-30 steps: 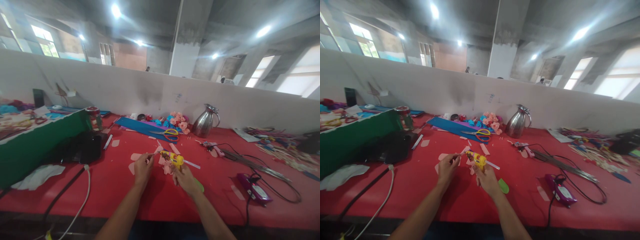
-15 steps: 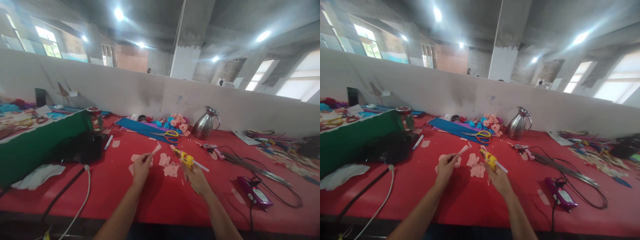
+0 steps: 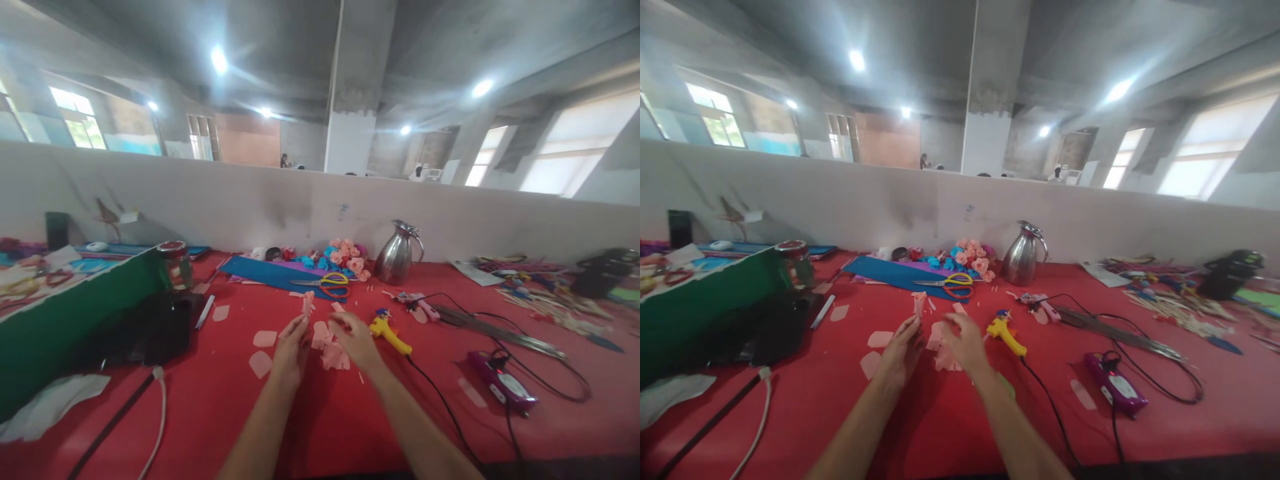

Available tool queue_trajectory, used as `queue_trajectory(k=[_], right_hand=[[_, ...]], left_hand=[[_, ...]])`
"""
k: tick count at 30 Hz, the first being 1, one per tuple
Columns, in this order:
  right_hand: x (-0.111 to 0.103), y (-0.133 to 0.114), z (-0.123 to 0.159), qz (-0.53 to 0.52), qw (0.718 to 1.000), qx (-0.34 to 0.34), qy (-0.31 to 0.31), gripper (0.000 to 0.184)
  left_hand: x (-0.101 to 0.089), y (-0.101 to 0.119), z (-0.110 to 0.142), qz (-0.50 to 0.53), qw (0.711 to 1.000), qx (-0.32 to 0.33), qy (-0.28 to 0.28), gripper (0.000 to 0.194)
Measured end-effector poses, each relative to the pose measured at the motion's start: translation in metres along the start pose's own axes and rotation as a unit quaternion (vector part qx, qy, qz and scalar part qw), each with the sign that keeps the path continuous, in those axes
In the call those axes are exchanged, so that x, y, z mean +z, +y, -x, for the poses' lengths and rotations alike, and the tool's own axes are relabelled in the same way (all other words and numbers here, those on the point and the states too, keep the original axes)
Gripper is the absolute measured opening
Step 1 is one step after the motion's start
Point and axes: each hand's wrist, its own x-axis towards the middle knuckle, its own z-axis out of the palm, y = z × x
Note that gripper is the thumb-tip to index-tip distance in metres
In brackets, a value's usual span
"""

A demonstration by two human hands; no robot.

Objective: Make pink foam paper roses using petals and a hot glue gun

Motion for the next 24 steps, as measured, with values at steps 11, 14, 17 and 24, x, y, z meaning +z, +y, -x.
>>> queue_trajectory(k=[11,14,17,24], right_hand=[[0.049,-0.004,0.011,-0.456,0.868,0.195,-0.014,0.031],[0.045,-0.005,0.012,-0.455,0.865,0.209,-0.018,0.030],[0.044,-0.007,0.013,-0.447,0.869,0.212,-0.029,0.030],[0.046,-0.010,0.013,-0.498,0.839,0.218,-0.015,0.026]], left_hand=[[-0.005,-0.008,0.005,-0.077,0.994,0.034,-0.066,0.023],[-0.005,-0.008,0.007,-0.097,0.992,0.043,-0.071,0.019],[-0.008,-0.010,0.007,-0.118,0.988,0.048,-0.084,0.019],[-0.011,-0.011,0.006,-0.167,0.979,0.088,-0.076,0.019]])
